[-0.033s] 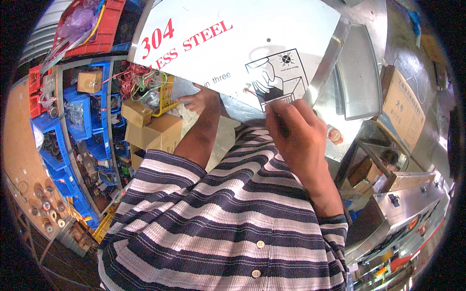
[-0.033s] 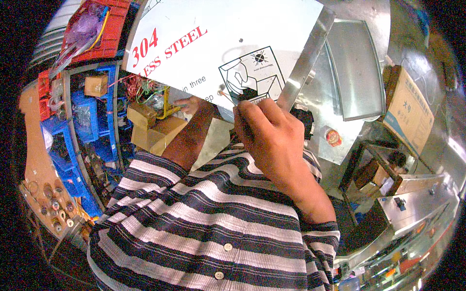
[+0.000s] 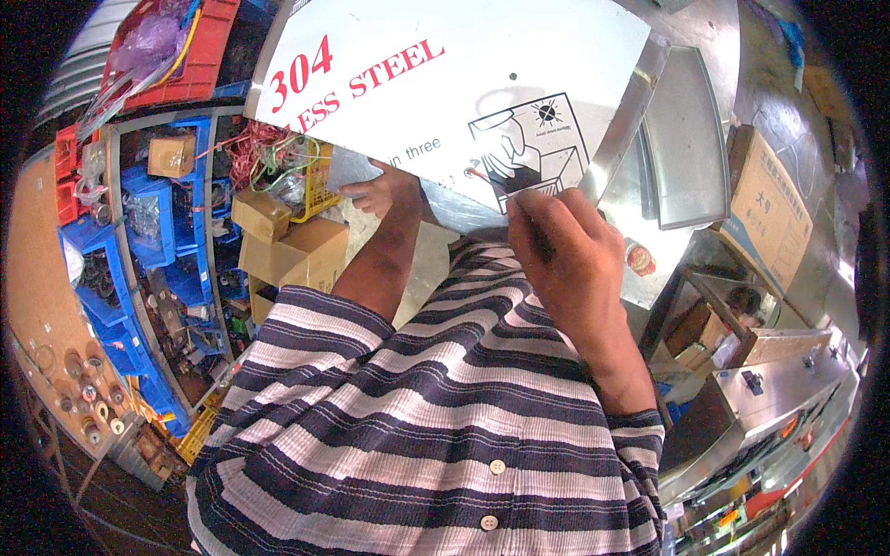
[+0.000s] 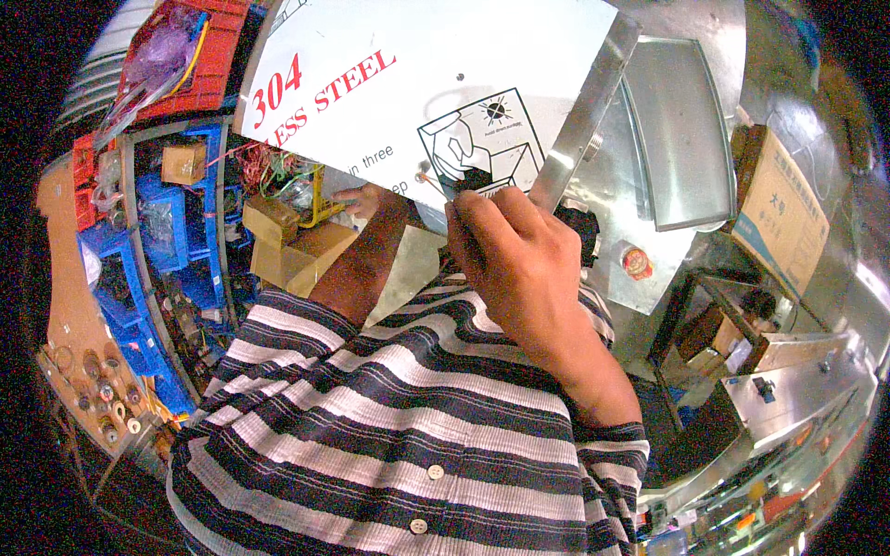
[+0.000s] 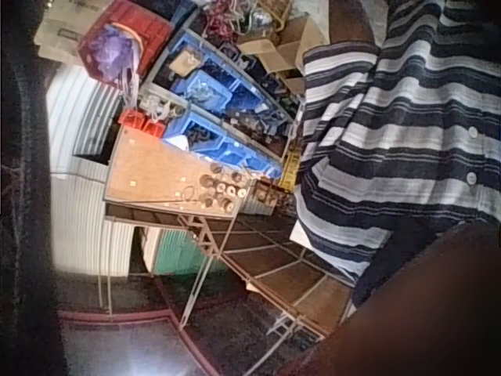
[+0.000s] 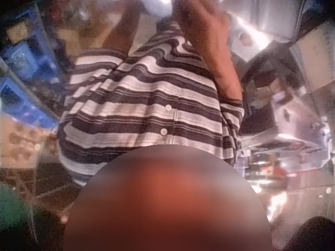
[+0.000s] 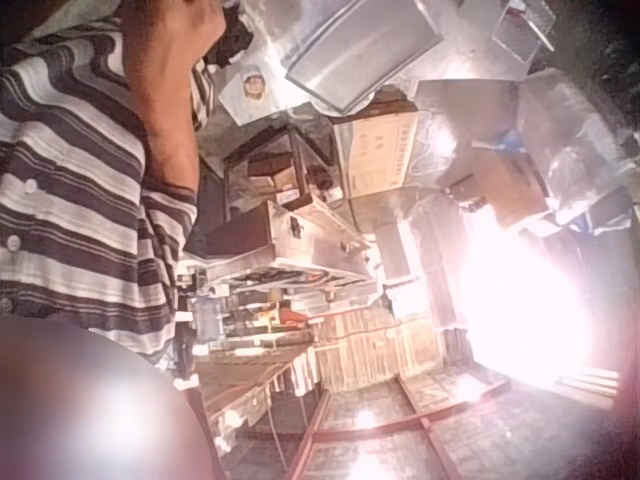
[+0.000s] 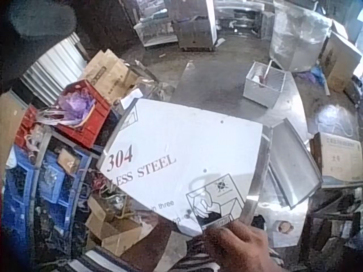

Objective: The person uses a small tool to scrape residue from a stainless steel sheet, then wipes the surface with a black cloth. The person flips the sheet to clean the other side and continues wiping until the sheet is set aside.

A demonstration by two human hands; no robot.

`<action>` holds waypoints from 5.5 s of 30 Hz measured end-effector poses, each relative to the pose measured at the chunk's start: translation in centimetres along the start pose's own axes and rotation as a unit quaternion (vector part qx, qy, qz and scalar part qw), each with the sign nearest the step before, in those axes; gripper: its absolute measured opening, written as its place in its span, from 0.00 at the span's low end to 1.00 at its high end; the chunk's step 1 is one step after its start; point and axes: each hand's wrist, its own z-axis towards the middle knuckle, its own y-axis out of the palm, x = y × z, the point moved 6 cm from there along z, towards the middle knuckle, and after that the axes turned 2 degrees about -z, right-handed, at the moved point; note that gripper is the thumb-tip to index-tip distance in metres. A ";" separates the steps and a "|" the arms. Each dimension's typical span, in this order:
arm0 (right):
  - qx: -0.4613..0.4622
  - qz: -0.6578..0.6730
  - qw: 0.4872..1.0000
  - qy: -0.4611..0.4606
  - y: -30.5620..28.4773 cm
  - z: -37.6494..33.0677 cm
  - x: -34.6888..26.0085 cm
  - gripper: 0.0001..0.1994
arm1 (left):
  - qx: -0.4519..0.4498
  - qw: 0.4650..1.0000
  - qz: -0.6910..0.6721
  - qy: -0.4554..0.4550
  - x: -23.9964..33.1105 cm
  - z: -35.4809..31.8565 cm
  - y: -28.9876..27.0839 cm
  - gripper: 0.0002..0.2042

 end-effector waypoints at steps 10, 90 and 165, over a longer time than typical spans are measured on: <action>-0.003 0.005 1.000 -0.010 0.2 0.3 0.1 0.07 | 0.004 1.000 0.011 0.002 0.6 0.0 0.4 0.56; 0.016 -0.099 0.988 -0.119 0.4 -0.8 0.4 0.18 | 0.015 1.000 -0.003 -0.008 0.6 0.2 1.1 0.56; 0.000 -0.057 0.993 -0.100 -0.8 1.2 0.1 0.08 | -0.005 1.000 -0.019 0.007 -0.2 0.9 2.4 0.53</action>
